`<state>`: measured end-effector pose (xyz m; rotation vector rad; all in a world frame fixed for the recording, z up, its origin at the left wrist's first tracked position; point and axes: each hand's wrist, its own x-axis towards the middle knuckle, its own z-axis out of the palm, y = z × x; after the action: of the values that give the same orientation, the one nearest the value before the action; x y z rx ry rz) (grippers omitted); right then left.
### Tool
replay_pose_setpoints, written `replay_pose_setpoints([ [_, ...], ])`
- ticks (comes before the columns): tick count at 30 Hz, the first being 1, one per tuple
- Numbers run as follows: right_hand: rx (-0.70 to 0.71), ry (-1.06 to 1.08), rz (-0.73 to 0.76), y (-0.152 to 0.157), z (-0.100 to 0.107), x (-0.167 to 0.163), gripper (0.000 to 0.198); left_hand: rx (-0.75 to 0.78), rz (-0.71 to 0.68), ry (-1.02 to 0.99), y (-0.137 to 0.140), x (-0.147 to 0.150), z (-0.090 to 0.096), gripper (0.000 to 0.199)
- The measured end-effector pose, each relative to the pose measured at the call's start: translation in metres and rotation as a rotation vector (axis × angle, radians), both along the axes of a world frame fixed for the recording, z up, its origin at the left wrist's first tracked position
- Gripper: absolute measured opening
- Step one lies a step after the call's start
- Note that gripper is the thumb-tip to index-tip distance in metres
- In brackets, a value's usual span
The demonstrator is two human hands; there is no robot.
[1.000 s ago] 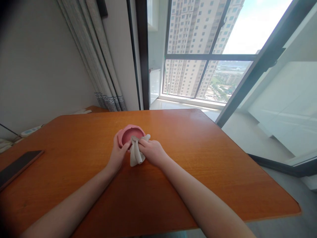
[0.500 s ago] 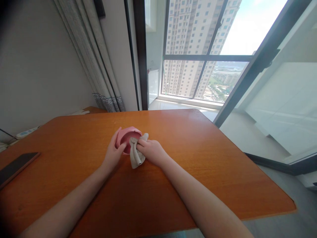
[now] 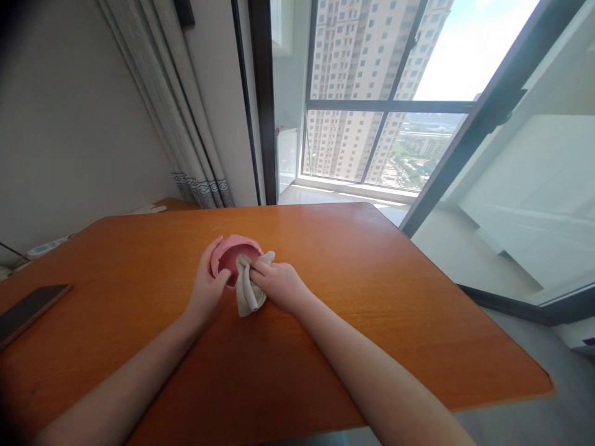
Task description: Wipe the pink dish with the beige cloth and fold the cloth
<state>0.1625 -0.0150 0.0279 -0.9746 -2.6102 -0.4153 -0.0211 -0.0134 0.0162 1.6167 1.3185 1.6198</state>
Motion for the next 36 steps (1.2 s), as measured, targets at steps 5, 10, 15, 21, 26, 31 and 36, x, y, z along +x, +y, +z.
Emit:
replay_pose_setpoints([
  [5, 0.155, 0.076, 0.033, -0.002, -0.005, -0.004, 0.021, -0.006, 0.069, -0.184, -0.008, 0.013, -0.009, 0.068],
  [10, 0.18, 0.092, 0.029, 0.001, -0.01, -0.004, 0.019, -0.04, 0.088, -0.173, -0.012, 0.022, -0.01, 0.064],
  [15, 0.17, 0.038, 0.011, 0.009, -0.006, 0.004, 0.017, -0.018, 0.026, -0.069, -0.004, 0.009, -0.002, 0.061],
  [21, 0.234, 0.068, 0.025, 0.006, -0.011, 0.001, 0.017, -0.05, 0.02, -0.241, -0.007, 0.017, -0.015, 0.057],
  [26, 0.208, 0.081, 0.037, 0.005, -0.011, -0.002, 0.019, -0.085, -0.014, -0.265, -0.006, 0.017, -0.014, 0.048],
  [31, 0.199, 0.057, -0.003, 0.009, -0.007, 0.004, 0.017, -0.042, -0.04, -0.089, -0.001, 0.006, -0.002, 0.056],
  [36, 0.201, 0.059, 0.009, 0.005, -0.01, 0.0, 0.014, -0.172, -0.077, -0.28, -0.002, 0.014, -0.011, 0.058],
])
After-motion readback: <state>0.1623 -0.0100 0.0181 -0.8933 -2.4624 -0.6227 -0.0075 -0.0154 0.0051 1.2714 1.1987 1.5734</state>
